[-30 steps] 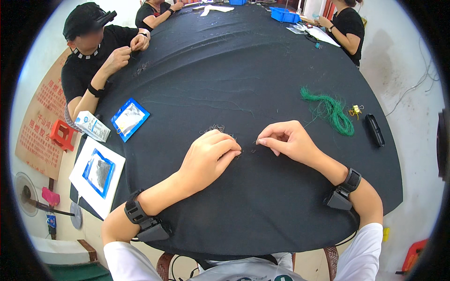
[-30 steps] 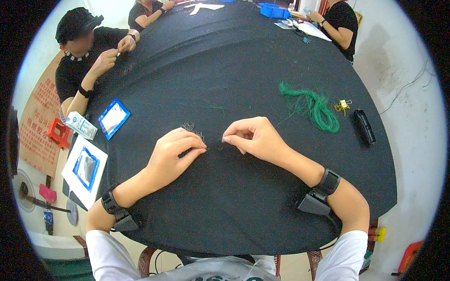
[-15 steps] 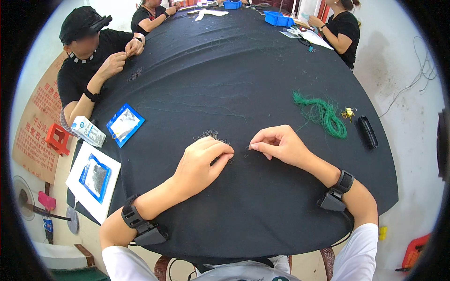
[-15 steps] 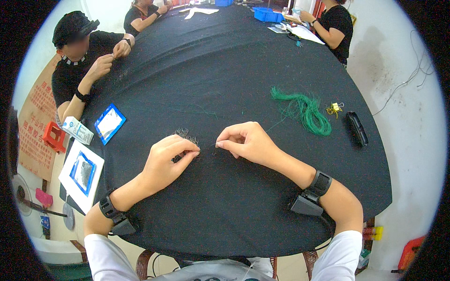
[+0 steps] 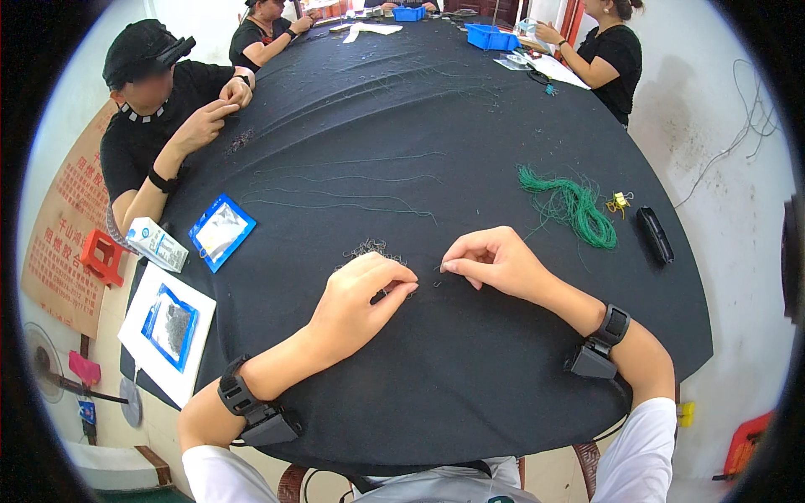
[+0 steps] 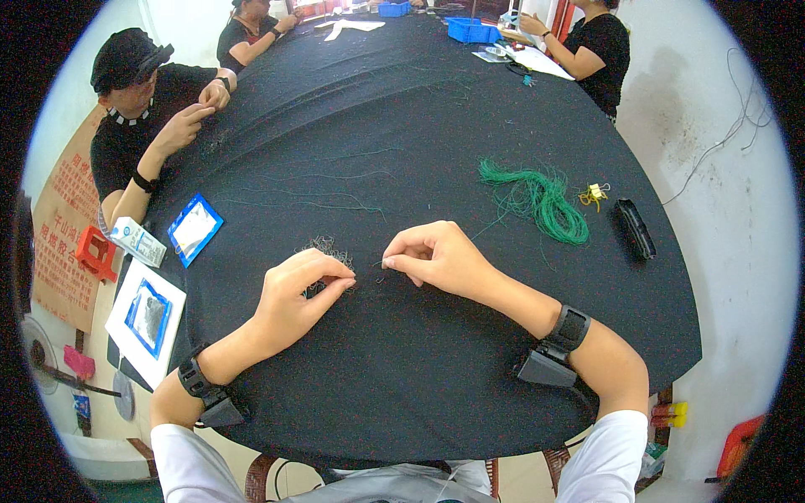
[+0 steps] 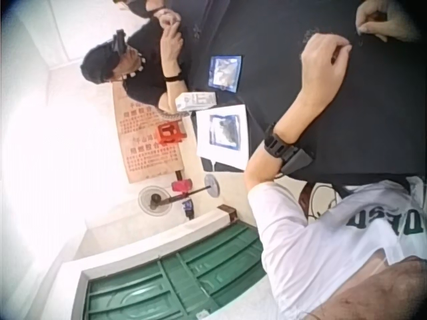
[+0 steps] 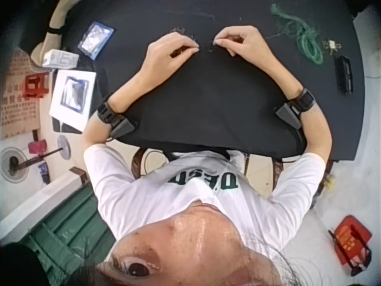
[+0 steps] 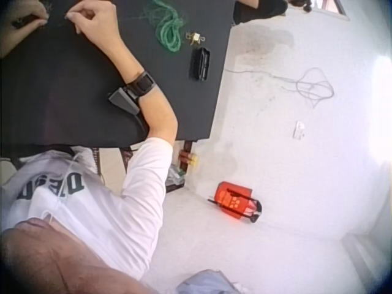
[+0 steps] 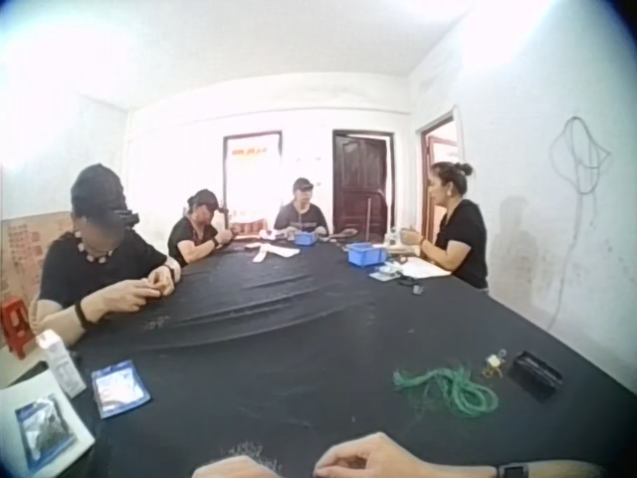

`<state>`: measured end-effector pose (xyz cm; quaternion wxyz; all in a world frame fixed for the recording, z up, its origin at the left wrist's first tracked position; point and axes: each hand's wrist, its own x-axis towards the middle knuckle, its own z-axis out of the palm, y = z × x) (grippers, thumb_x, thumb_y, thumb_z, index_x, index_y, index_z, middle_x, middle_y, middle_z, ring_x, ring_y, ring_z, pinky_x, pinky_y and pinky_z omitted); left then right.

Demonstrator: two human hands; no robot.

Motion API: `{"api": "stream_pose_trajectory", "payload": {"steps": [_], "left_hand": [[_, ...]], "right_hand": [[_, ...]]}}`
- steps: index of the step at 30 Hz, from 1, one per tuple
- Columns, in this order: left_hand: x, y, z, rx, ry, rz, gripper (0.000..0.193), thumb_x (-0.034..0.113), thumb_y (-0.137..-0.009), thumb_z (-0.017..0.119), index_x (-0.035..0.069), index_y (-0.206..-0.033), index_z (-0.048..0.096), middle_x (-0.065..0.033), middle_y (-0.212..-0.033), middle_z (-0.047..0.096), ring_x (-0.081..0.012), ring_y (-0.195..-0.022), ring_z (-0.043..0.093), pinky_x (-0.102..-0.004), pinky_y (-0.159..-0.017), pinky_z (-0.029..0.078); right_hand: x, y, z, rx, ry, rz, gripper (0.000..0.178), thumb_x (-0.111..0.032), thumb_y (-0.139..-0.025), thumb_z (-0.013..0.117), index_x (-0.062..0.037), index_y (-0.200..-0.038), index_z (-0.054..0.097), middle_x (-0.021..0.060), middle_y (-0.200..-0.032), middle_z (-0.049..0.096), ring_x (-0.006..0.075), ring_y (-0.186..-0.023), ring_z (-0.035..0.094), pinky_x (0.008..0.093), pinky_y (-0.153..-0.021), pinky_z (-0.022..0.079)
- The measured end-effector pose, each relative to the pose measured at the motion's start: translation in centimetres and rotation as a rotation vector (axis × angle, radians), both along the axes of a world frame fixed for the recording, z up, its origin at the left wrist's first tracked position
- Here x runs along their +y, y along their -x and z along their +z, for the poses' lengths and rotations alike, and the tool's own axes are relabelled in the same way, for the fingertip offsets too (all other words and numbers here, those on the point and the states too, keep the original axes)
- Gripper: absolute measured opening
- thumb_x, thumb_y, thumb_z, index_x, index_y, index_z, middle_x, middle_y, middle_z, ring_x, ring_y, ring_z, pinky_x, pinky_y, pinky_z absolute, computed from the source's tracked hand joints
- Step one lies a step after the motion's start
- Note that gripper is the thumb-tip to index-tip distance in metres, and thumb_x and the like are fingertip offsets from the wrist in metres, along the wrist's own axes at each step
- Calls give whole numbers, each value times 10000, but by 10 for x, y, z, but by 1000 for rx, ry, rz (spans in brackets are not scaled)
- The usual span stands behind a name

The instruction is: The person threads a thin green line through a small metal hook and a tiny metal ring, tying knots to secure the components together.

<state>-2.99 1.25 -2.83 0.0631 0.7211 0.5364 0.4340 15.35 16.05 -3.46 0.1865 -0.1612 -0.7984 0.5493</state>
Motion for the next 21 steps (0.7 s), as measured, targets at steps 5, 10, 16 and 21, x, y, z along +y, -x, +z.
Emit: {"api": "stream_pose_trajectory", "payload": {"steps": [5, 10, 16, 21], "left_hand": [[1, -1, -1, -32, -7, 24, 103, 8, -777, 680, 7, -876, 655, -99, -799, 641, -190, -707, 621, -283, -641, 491], [0, 3, -3, 28, -12, 12, 86, 10, -790, 664, 4, -871, 636, -103, -798, 625, -205, -714, 606, -291, -645, 482], [3, 3, -5, 65, -37, 32, 77, 13, -797, 657, 1, -860, 615, -100, -781, 597, -203, -688, 581, -299, -622, 471], [5, 3, -5, 52, -73, 17, 86, 15, -796, 660, 6, -869, 617, -101, -773, 593, -203, -683, 579, -299, -616, 469]], "right_hand": [[0, -1, 1, -50, 24, 1, 123, -126, -844, 647, -7, -850, 678, 3, -601, 591, 42, -511, 505, 210, -480, 381], [-2, 1, 3, -32, 32, 3, 121, -121, -848, 644, -6, -861, 678, 3, -623, 596, 44, -521, 509, 210, -482, 383], [1, 0, -1, -10, 34, 10, 123, -117, -847, 645, 0, -866, 679, 4, -635, 600, 44, -523, 507, 209, -480, 383], [2, 2, 0, -7, 55, 13, 122, -111, -848, 642, 4, -866, 678, 4, -632, 598, 43, -521, 503, 207, -480, 378]]}}
